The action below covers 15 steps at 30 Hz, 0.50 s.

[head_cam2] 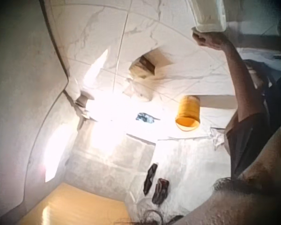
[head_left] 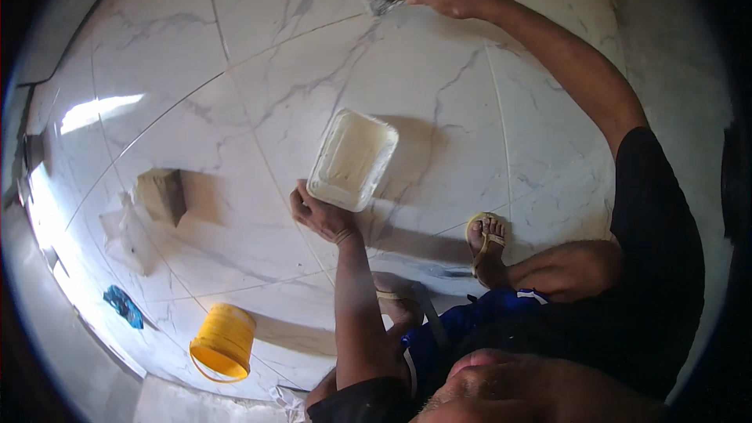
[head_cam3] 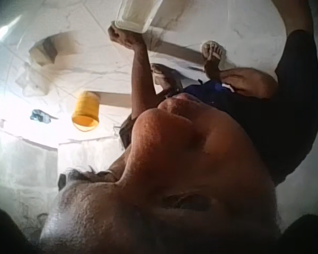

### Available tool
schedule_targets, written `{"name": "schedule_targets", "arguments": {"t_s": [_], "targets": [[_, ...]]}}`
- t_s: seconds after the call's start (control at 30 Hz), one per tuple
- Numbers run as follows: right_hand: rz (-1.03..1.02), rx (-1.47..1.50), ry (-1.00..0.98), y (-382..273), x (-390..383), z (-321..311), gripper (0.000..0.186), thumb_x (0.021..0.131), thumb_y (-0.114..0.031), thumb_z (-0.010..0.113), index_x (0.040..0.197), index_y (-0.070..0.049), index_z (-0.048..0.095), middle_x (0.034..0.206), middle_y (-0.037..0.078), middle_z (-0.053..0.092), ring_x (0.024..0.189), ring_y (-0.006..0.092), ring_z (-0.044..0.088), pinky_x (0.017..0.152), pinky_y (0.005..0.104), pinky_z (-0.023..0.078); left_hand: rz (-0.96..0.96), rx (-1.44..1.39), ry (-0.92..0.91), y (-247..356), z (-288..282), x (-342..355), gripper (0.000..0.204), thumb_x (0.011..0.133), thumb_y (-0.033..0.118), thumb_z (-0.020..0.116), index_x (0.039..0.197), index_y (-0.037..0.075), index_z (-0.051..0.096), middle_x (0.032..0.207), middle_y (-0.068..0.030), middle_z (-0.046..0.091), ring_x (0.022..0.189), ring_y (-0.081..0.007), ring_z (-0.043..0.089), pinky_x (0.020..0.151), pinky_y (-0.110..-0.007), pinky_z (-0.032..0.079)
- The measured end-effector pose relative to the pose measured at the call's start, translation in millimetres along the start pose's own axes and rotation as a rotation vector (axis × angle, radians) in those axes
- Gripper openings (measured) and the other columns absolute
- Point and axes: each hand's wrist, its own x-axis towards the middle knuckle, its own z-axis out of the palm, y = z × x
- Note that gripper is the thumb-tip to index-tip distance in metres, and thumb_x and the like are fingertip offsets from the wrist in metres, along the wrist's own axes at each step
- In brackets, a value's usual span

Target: The person applies grout to the gaps between floor tiles using a small metal spatula and then wipes the area with their hand.

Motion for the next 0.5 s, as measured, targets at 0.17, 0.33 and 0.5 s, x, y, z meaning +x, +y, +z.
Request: {"name": "schedule_targets", "arguments": {"t_s": [0.17,0.33,0.5], "targets": [[-0.259,-0.211,-0.181,-68.0,67.7,39.1,0.037,0.099,-0.021,0.065,0.136,-0.014,0.067,0.123,0.006,0.067,0.117,0.0284,0.061,0.101,0.0422,0.05,-0.057,-0.004,-0.078,22.9,-2.9,2.2,0.045,0.091,0.012,0.069,0.134,0.013,0.057,0.129,-0.0102,0.055,0.122,-0.035,0.05,0.101,-0.045,0.045],[-0.267,-0.151,-0.193,-121.8,127.5,83.9,0.037,0.101,-0.023,0.064,0.137,-0.017,0.067,0.119,0.007,0.067,0.111,0.0281,0.064,0.097,0.043,0.052,0.164,0.132,-0.001,11.4,-9.3,4.7,0.047,0.091,0.01,0.067,0.137,0.01,0.056,0.13,-0.01,0.055,0.124,-0.0307,0.052,0.106,-0.043,0.041],[-0.192,-0.197,-0.096,-146.3,151.6,129.6,0.035,0.101,-0.023,0.064,0.136,-0.018,0.068,0.113,0.007,0.067,0.107,0.0285,0.067,0.093,0.0431,0.055,0.158,0.142,-0.04,4.7,-3.8,2.4,0.051,0.092,0.009,0.066,0.141,0.009,0.055,0.131,-0.0108,0.055,0.12,-0.0334,0.054,0.103,-0.044,0.044]]}}
